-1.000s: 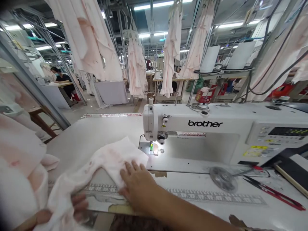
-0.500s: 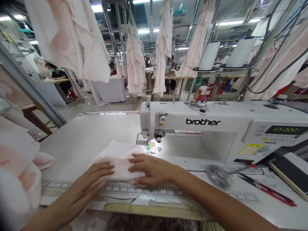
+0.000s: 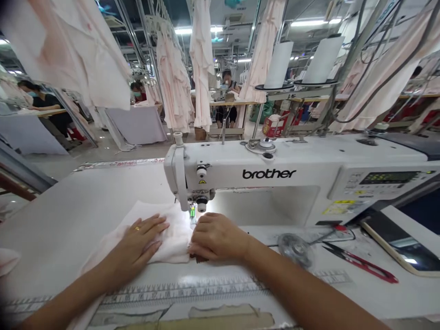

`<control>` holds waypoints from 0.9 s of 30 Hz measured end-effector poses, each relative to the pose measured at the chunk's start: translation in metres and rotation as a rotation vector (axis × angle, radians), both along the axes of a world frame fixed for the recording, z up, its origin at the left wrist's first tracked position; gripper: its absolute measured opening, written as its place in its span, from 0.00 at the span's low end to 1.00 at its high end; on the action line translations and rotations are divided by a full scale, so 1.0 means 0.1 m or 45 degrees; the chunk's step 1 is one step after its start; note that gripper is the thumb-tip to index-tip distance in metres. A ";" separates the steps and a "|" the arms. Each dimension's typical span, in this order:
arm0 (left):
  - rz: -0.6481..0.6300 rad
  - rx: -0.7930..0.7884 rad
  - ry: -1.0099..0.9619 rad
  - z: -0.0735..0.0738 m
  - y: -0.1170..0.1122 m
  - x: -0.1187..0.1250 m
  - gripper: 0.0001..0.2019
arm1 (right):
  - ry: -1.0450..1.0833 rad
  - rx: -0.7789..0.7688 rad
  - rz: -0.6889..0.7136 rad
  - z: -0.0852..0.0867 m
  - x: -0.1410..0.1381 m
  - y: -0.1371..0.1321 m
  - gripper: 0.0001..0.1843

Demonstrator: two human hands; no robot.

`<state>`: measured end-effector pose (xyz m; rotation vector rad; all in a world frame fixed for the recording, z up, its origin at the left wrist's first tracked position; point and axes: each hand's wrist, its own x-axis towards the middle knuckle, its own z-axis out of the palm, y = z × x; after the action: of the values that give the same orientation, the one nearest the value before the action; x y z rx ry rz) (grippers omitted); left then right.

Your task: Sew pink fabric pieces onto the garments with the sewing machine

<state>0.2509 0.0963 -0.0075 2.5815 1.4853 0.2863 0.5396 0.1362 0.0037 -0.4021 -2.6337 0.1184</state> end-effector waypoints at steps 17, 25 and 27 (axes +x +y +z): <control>-0.433 -0.087 -0.129 0.29 0.16 0.48 0.19 | -0.164 -0.142 -0.107 0.09 0.17 0.02 0.10; -0.432 0.001 -0.083 0.09 0.20 0.40 0.24 | -0.176 0.189 -0.131 0.05 0.18 0.08 0.11; -0.445 0.003 -0.092 0.08 0.25 0.41 0.25 | -0.180 0.253 -0.164 0.07 0.20 0.10 0.12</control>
<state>0.2921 0.1213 0.0009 2.7364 0.9862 0.3317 0.5591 0.1464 0.0108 -0.5262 -2.7157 -0.2189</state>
